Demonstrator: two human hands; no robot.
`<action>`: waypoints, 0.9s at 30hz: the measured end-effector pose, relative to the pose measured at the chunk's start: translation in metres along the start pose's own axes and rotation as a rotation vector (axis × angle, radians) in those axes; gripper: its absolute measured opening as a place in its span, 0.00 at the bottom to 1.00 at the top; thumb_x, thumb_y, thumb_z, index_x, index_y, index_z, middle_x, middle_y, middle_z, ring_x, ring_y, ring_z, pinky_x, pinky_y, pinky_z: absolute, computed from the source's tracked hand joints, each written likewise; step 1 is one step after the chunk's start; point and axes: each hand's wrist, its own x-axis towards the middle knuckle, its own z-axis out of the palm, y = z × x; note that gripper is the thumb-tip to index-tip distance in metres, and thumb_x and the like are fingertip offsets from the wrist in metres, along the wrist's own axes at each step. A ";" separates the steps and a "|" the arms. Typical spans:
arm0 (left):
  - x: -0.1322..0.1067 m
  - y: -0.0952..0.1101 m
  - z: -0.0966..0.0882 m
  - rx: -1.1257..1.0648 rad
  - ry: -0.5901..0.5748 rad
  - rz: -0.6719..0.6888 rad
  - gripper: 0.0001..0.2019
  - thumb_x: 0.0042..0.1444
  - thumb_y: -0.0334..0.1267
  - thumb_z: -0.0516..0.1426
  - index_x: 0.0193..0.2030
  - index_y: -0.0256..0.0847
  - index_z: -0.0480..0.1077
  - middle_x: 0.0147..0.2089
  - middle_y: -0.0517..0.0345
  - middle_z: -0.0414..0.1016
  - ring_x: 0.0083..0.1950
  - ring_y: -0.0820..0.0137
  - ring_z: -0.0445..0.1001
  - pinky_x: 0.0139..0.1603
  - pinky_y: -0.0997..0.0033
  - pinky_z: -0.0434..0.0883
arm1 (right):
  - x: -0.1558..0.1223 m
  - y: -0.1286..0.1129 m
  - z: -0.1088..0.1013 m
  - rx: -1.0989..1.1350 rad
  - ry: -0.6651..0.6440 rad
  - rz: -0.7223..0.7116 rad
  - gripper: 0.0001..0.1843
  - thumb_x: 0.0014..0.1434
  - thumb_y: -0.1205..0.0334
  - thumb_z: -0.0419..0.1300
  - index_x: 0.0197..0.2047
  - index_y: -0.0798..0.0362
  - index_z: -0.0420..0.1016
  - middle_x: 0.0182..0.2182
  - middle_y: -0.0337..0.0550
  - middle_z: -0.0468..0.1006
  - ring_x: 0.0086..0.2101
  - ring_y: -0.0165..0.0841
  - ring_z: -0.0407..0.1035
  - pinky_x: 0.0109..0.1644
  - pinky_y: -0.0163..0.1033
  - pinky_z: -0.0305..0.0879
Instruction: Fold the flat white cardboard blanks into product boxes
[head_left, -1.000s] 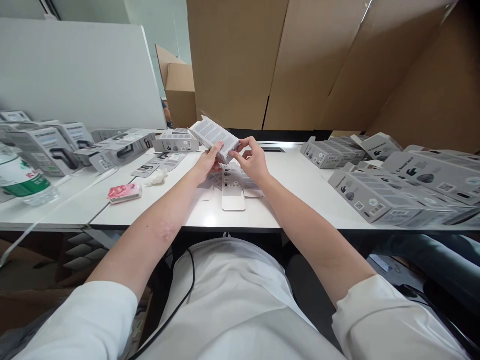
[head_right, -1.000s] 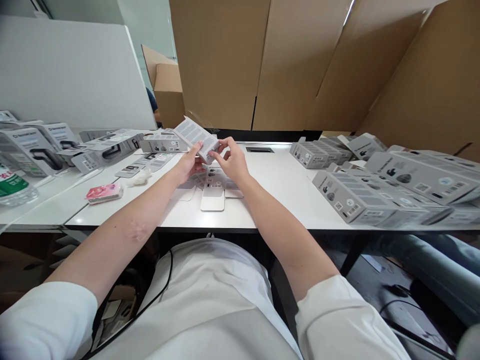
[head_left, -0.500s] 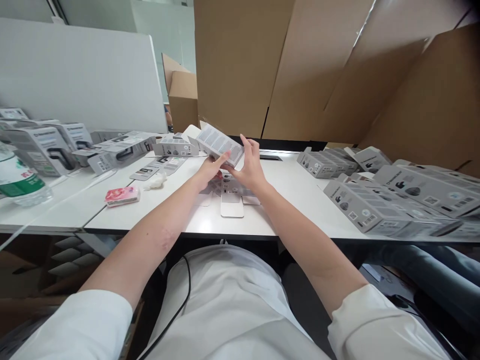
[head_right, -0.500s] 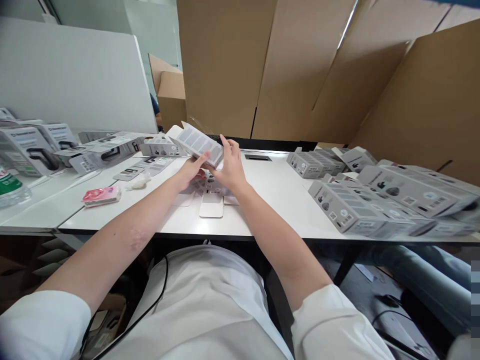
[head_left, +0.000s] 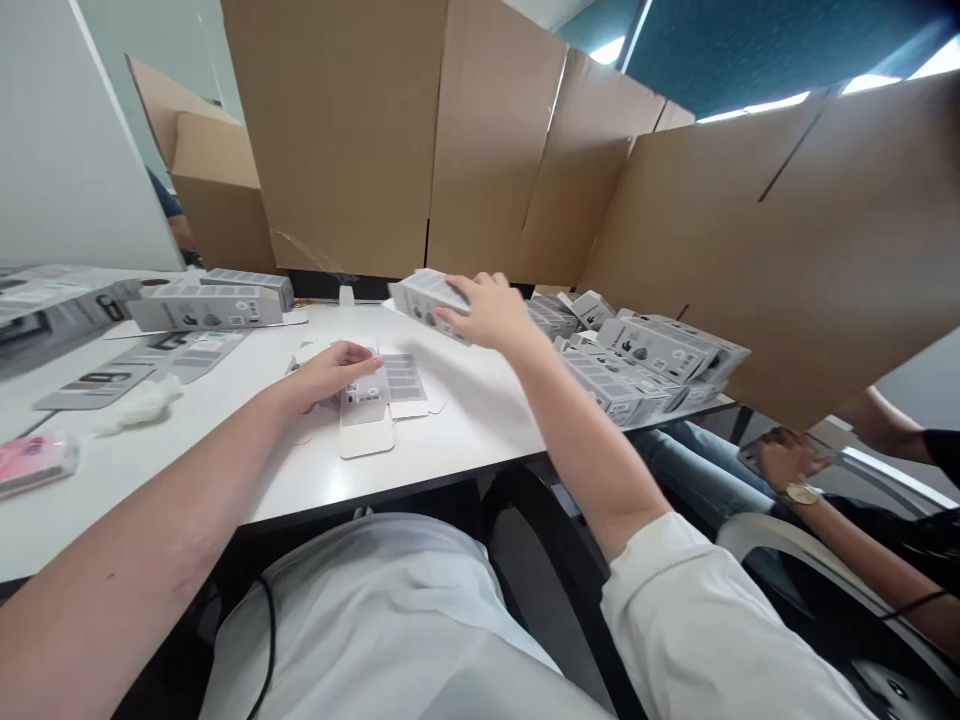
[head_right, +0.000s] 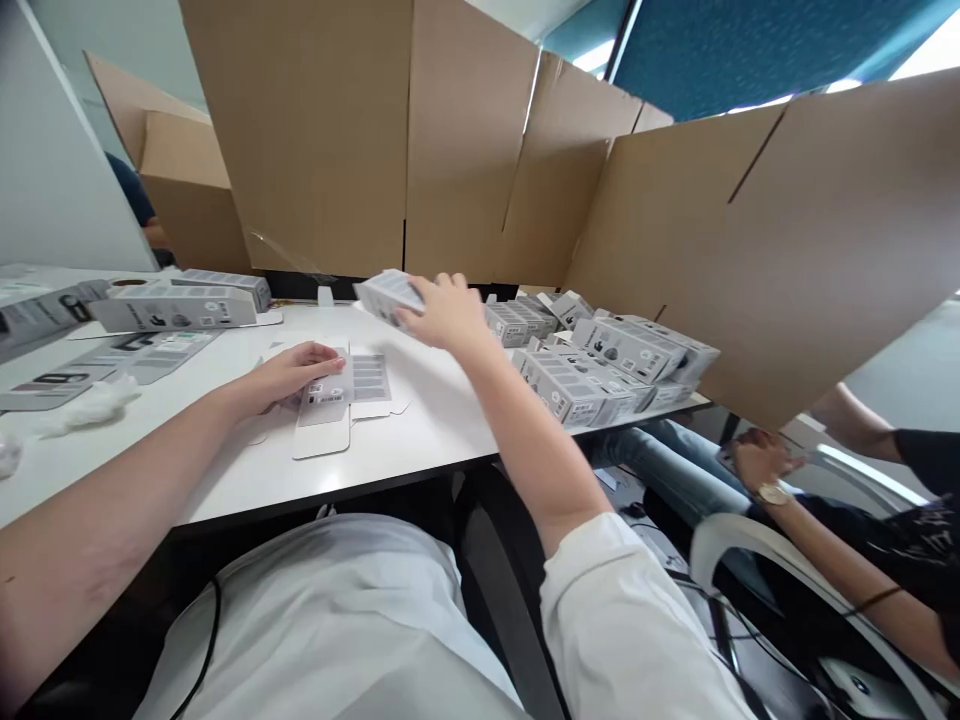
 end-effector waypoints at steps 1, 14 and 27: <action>0.000 0.000 0.000 -0.001 -0.009 -0.007 0.39 0.48 0.73 0.82 0.58 0.51 0.86 0.65 0.46 0.92 0.48 0.54 0.86 0.38 0.63 0.73 | -0.008 0.018 -0.024 -0.057 -0.022 0.069 0.37 0.74 0.34 0.76 0.78 0.42 0.86 0.61 0.63 0.84 0.68 0.73 0.72 0.73 0.82 0.73; 0.004 0.002 0.003 0.007 0.027 -0.035 0.32 0.47 0.67 0.82 0.53 0.52 0.89 0.56 0.48 0.92 0.41 0.57 0.82 0.30 0.63 0.69 | -0.168 0.170 -0.181 -0.588 -0.225 0.832 0.42 0.79 0.38 0.64 0.86 0.53 0.80 0.77 0.76 0.75 0.79 0.70 0.66 0.78 0.72 0.70; 0.010 -0.004 0.003 -0.034 0.001 -0.011 0.33 0.45 0.66 0.83 0.52 0.51 0.88 0.57 0.49 0.93 0.47 0.54 0.86 0.35 0.61 0.75 | -0.203 0.226 -0.184 -0.558 0.012 0.917 0.36 0.81 0.49 0.66 0.85 0.53 0.82 0.77 0.83 0.74 0.77 0.65 0.69 0.70 0.65 0.70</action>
